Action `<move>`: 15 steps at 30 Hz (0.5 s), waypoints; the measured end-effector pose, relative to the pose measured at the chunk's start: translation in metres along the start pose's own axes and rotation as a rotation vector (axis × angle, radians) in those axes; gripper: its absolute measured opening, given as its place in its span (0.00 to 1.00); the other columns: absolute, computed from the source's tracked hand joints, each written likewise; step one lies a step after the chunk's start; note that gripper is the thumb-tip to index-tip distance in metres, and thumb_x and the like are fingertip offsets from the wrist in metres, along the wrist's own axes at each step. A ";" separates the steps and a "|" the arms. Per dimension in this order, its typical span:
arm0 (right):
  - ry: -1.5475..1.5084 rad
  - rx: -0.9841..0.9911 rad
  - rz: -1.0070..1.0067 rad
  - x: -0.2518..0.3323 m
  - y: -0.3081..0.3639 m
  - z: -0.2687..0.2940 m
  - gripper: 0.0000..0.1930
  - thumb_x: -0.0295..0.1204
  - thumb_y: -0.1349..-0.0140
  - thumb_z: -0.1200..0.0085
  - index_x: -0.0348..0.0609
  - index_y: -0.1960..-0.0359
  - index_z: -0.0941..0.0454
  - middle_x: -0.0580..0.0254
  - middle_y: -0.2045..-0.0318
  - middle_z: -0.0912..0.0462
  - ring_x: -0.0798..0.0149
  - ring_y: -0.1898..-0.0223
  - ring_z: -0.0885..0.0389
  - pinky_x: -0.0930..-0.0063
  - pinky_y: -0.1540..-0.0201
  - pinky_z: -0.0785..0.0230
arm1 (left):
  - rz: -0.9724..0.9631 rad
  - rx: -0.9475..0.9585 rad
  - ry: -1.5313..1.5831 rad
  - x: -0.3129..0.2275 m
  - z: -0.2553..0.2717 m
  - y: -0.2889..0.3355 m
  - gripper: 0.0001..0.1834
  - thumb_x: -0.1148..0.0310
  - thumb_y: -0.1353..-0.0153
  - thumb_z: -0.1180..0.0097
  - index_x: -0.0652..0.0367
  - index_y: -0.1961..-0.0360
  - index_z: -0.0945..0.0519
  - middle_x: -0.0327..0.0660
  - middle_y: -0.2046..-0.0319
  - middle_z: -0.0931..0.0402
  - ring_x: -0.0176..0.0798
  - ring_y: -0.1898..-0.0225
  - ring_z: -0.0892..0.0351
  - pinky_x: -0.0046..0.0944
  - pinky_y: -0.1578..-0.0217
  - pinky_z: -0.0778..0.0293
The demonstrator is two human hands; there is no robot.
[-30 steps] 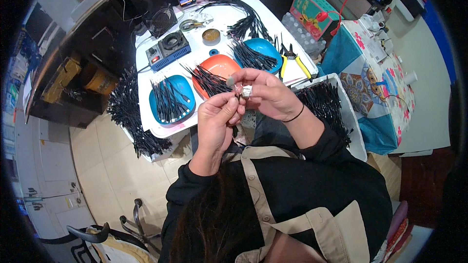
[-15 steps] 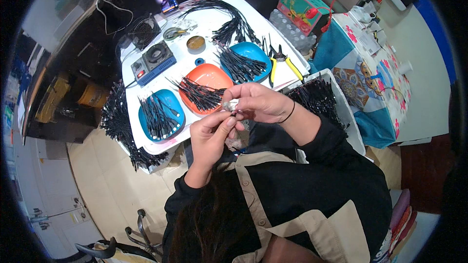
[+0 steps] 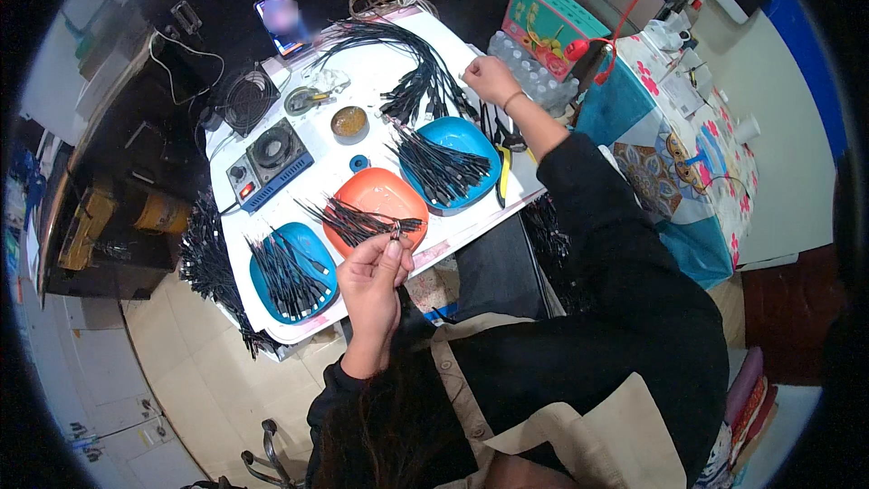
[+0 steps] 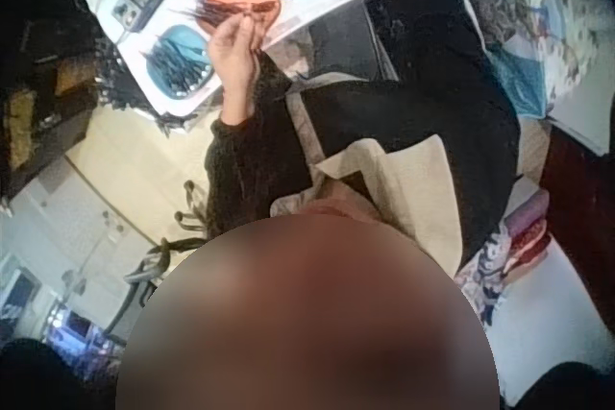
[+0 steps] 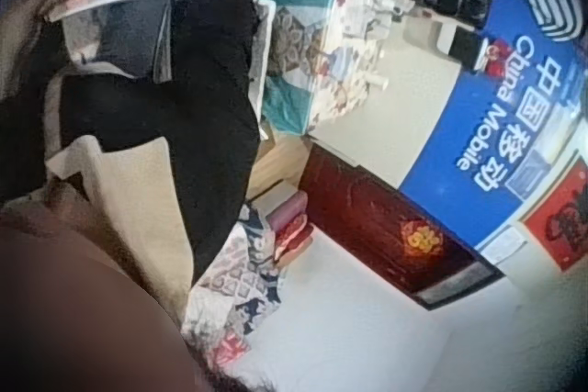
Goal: The person repeatedly picks black cable-like components from bowls, applies a small amount of paste from a container, and secures a white connector onto each component. The finished units are placed into a white bin on the right. The process is repeated continuously throughout the clip.
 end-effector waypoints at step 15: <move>-1.384 0.683 -0.400 0.061 0.049 0.007 0.09 0.31 0.39 0.46 0.49 0.75 0.31 0.73 0.83 0.32 0.78 0.83 0.35 0.86 0.85 0.50 | 0.052 -0.034 0.160 -0.007 0.004 -0.013 0.09 0.71 0.30 0.54 0.67 0.57 0.26 0.46 0.66 0.22 0.34 0.70 0.23 0.28 0.72 0.28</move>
Point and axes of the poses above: each hand's wrist, its own y-axis away from the middle knuckle, its own z-axis out of the back of the hand, x = y × z, the point moved 8 cm from there along -y, towards the middle knuckle
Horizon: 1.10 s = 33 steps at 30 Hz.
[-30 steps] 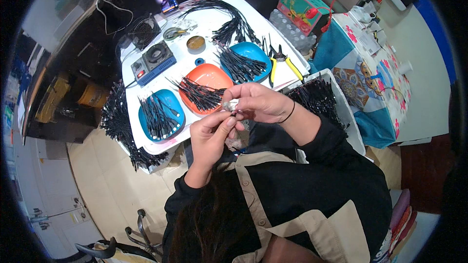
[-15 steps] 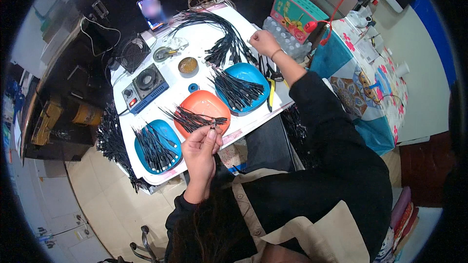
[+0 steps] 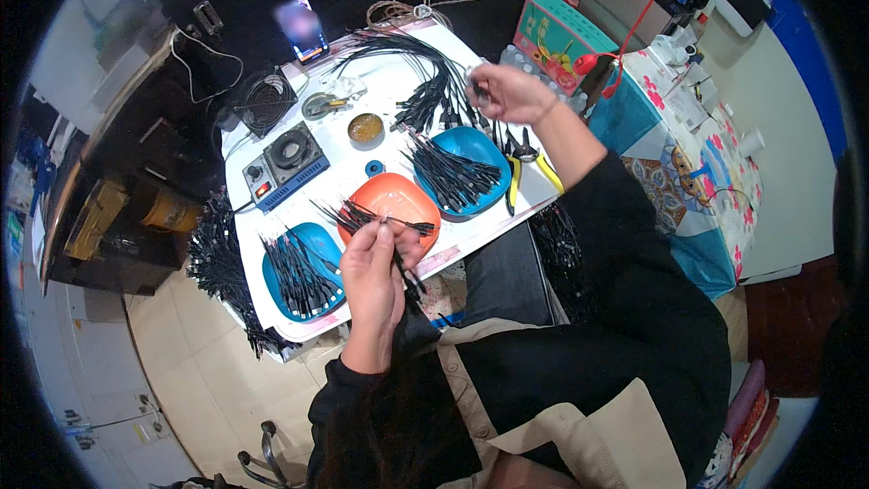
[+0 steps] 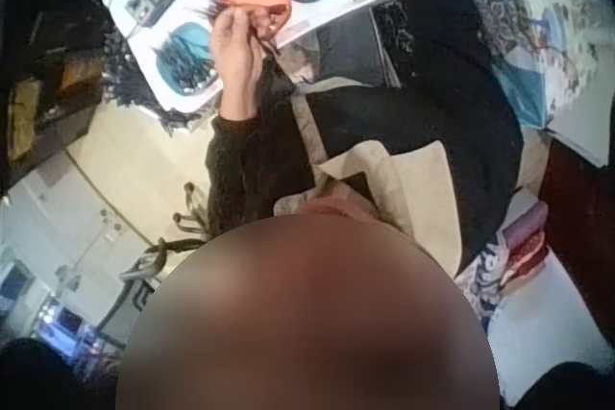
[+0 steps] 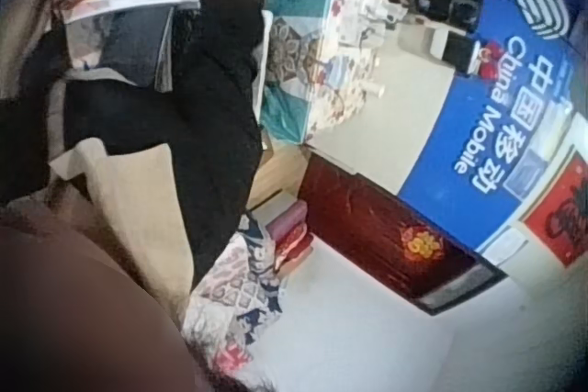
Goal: The person repeatedly picks black cable-like components from bowls, applies a small amount of paste from a container, and secures a white connector onto each component. The finished units are placed into a white bin on the right. The process is repeated continuously throughout the clip.
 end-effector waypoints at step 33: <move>-0.007 0.081 0.519 -0.061 0.177 -0.134 0.11 0.24 0.37 0.45 0.33 0.54 0.24 0.61 0.67 0.19 0.75 0.68 0.22 0.84 0.64 0.28 | -0.268 0.248 -0.016 -0.045 -0.029 0.092 0.07 0.73 0.32 0.52 0.68 0.60 0.26 0.54 0.60 0.24 0.36 0.72 0.23 0.28 0.76 0.29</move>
Point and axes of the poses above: each hand's wrist, its own y-axis away from the middle knuckle, its own z-axis out of the back of the hand, x = y × z, the point moved 8 cm from there along -y, towards the middle knuckle
